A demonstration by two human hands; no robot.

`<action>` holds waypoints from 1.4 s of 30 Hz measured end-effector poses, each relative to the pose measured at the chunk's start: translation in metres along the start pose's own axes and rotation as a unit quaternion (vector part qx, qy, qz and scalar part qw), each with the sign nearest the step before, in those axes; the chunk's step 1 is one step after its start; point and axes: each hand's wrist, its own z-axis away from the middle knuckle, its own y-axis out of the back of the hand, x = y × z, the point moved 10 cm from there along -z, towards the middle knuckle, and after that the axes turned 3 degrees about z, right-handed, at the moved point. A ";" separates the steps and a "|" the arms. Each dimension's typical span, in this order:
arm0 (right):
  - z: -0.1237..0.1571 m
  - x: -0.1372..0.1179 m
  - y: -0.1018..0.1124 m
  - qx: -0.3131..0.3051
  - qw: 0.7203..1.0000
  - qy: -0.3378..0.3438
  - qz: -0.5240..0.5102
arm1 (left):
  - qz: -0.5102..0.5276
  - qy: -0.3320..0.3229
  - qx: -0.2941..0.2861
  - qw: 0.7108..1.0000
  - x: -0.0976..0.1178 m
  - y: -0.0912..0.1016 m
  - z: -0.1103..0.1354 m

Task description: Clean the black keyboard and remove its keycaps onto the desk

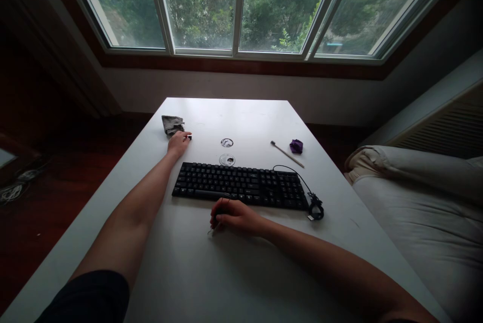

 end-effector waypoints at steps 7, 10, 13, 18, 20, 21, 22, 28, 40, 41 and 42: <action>0.001 -0.003 -0.002 0.005 1.000 -0.006 -0.002 | -0.022 0.005 -0.010 1.000 0.002 -0.002 -0.001; 0.000 -0.004 -0.001 0.003 1.000 -0.007 -0.001 | -0.025 0.010 -0.011 1.000 0.001 -0.004 -0.004; -0.001 -0.004 0.000 0.001 1.000 -0.007 0.000 | -0.024 0.010 -0.006 1.000 0.000 -0.004 -0.008; -0.001 -0.005 -0.002 -0.005 1.000 -0.008 0.000 | -0.006 0.012 0.003 1.000 0.001 -0.002 -0.009; 0.000 -0.008 -0.003 -0.009 1.000 -0.008 0.002 | 0.007 0.019 0.007 1.000 0.001 0.001 -0.007; 0.001 -0.011 -0.003 -0.014 1.000 -0.005 0.006 | 0.015 0.024 0.009 1.000 0.001 0.002 -0.006; 0.001 -0.017 -0.002 -0.015 1.000 0.002 0.010 | 0.022 0.028 0.011 0.999 0.001 0.004 -0.005; 0.019 -0.093 0.065 0.141 0.976 0.122 0.112 | 0.065 0.050 0.027 0.996 0.000 0.014 0.006; 0.149 -0.129 0.333 0.585 0.600 -0.148 0.526 | 0.158 0.030 -0.073 0.984 0.032 0.023 0.085; 0.151 -0.119 0.345 0.577 0.592 -0.187 0.531 | 0.161 0.021 -0.097 0.982 0.037 0.021 0.092; 0.152 -0.112 0.353 0.570 0.582 -0.213 0.539 | 0.164 0.014 -0.115 0.980 0.041 0.021 0.098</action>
